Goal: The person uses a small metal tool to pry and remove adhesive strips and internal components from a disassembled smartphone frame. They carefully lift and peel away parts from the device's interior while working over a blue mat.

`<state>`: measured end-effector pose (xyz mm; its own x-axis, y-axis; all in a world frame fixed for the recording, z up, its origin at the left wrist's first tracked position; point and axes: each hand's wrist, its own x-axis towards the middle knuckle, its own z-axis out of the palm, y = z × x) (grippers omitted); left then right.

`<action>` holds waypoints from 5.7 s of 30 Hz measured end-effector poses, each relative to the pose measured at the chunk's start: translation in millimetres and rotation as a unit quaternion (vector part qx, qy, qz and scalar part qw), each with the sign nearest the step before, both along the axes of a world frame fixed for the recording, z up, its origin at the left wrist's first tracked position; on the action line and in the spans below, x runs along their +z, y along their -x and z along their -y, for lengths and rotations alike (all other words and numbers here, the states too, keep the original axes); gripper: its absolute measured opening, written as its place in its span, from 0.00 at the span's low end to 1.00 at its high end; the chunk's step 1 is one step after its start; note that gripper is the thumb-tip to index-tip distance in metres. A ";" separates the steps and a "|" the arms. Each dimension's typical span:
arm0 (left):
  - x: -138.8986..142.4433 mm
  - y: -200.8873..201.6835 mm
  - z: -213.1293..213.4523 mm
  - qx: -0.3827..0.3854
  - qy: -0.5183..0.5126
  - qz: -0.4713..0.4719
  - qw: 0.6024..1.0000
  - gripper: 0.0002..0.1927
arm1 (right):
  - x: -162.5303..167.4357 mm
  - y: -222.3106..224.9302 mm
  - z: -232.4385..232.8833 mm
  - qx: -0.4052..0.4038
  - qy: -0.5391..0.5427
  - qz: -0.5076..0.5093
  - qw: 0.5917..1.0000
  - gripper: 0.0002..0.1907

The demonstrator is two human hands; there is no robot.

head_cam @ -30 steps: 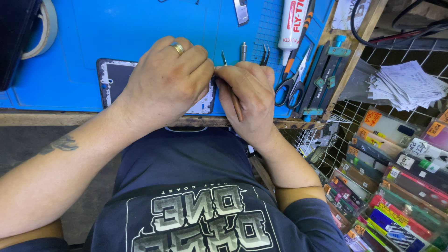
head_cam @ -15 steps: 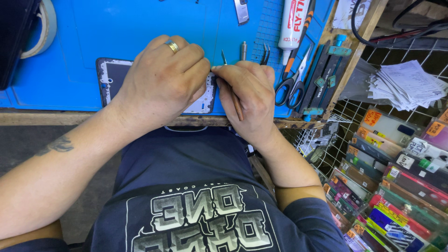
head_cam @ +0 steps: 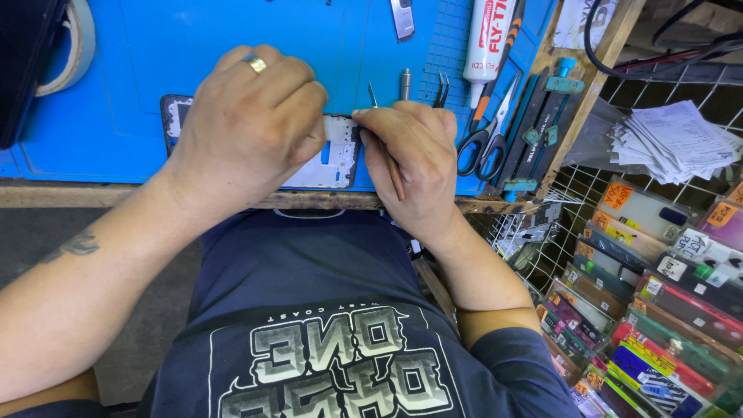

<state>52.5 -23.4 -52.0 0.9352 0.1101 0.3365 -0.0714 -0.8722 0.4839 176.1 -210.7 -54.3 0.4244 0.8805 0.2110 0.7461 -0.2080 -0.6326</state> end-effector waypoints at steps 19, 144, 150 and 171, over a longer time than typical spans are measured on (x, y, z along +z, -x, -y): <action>16.0 1.0 -0.9 -0.030 0.012 -0.080 0.996 0.08 | -4.4 3.3 -0.2 -0.019 -0.006 -0.048 0.999 0.13; 14.5 14.2 -27.9 0.029 -0.076 -0.050 0.995 0.03 | -3.4 0.9 -1.0 -0.016 0.005 -0.062 0.998 0.15; 15.0 8.7 -18.7 0.014 -0.039 -0.049 0.998 0.04 | -3.6 0.4 -1.5 -0.016 0.006 -0.056 0.998 0.15; 6.1 -2.6 4.3 -0.008 0.025 -0.041 0.999 0.03 | -4.1 -2.2 0.1 -0.010 0.003 -0.070 0.997 0.15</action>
